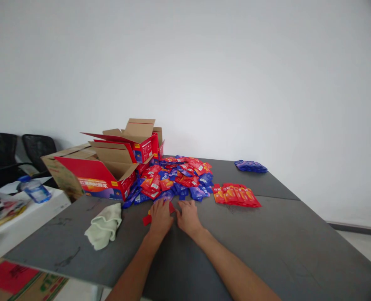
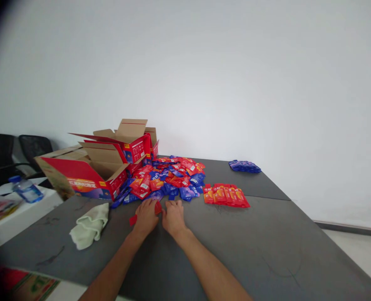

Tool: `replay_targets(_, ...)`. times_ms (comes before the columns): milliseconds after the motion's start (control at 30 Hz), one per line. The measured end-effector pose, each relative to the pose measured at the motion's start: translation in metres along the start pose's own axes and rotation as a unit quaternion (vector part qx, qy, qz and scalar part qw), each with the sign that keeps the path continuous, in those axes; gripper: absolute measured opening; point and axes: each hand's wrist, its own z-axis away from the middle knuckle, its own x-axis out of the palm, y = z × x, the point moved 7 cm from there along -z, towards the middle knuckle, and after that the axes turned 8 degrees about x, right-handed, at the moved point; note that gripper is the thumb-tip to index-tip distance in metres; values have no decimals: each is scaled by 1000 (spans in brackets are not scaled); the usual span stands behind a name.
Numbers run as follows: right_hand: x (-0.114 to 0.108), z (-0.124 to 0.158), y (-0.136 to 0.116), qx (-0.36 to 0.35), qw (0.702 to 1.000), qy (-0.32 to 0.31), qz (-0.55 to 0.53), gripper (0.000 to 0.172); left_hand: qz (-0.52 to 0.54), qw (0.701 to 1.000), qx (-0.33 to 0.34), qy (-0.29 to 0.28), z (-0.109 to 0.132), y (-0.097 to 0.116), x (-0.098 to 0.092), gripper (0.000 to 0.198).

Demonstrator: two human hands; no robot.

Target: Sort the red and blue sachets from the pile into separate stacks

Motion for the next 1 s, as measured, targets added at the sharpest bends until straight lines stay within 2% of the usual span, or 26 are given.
replay_targets(133,22,-3,-16,19,999,-26,-15,27,2,998,-66,-16,9,-28,-7,50)
replay_targets(233,32,-2,-24,23,999,-34,-30,39,15,993,-106,-43,12,-45,-7,55)
replay_targets(367,38,-2,-23,30,997,-46,-46,56,46,993,-99,-42,9,-48,-7,58)
replay_targets(467,39,-3,-13,42,995,-72,-62,64,99,994,-51,-11,3,-37,-7,58)
replay_targets(533,33,-4,-4,44,993,-74,-77,64,138,990,-7,14,-2,-27,-7,60)
replay_targets(600,23,-3,5,41,992,-68,-96,56,172,984,34,33,-8,-16,-6,60)
replay_targets(767,-4,2,34,62,986,-94,-124,19,237,965,93,64,-21,18,-1,56)
replay_targets(900,-29,4,61,107,979,-72,-156,16,269,951,132,78,-31,52,0,58)
replay_targets(1000,-45,2,84,156,966,-37,-202,14,272,946,113,134,-40,68,-6,54)
